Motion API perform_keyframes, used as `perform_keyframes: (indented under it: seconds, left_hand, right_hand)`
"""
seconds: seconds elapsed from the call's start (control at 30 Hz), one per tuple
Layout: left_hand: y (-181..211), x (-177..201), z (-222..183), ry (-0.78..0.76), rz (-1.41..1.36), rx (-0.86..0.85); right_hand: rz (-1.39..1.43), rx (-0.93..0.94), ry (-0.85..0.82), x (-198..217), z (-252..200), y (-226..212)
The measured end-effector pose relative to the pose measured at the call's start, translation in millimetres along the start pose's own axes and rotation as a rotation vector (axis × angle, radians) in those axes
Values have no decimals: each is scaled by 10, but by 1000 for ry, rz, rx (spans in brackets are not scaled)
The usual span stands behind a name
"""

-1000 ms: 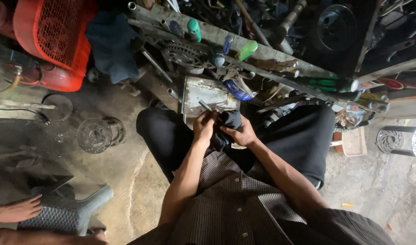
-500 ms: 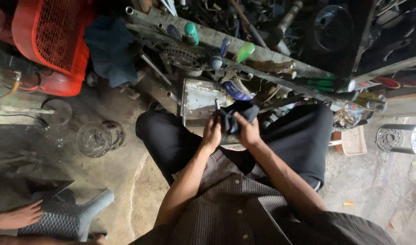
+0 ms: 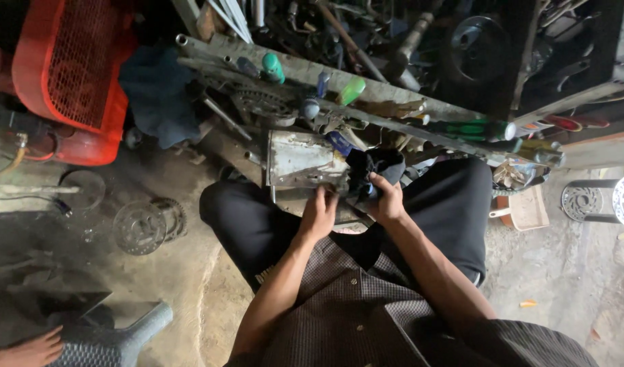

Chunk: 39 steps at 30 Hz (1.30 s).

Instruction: Cleaning a motorcycle engine component using a rag and a thin cleaning wire tool.

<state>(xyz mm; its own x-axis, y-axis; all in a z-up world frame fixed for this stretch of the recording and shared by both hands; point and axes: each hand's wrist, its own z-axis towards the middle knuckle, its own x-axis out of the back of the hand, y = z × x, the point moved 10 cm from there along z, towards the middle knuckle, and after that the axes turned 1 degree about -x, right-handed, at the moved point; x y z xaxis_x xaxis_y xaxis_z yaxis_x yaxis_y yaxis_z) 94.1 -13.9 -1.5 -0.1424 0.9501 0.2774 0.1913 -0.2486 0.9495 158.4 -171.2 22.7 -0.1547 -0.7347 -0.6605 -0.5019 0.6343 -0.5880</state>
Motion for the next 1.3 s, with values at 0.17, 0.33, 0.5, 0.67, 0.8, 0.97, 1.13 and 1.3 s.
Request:
perform_keyframes:
  seconds: [0.17, 0.33, 0.5, 0.67, 0.8, 0.97, 1.13, 1.3]
  left_hand:
    - [-159, -407, -106, -168, 48, -12]
    - [-286, -615, -177, -233, 48, -12]
    - [-385, -565, -157, -208, 199, -20]
    - [-205, -458, -140, -150, 265, -47]
    - [-149, -394, -158, -177, 271, 67]
    - [-272, -406, -168, -232, 398, 244]
    - [-209, -347, -48, -93, 481, -125]
    - [83, -221, -107, -113, 655, -321]
  right_hand:
    - [-55, 18, -21, 291, 35, 242]
    - [-277, 219, 81, 588, 132, 183]
    - [-809, 372, -263, 299, 24, -144]
    - [-935, 305, -53, 980, 229, -442]
    - [-1004, 315, 57, 579, -133, -810]
    - [-1337, 768, -314, -27, -406, -753]
    - [-1552, 815, -426, -298, -431, -412]
    - [-1933, 758, -714, -334, -323, 160]
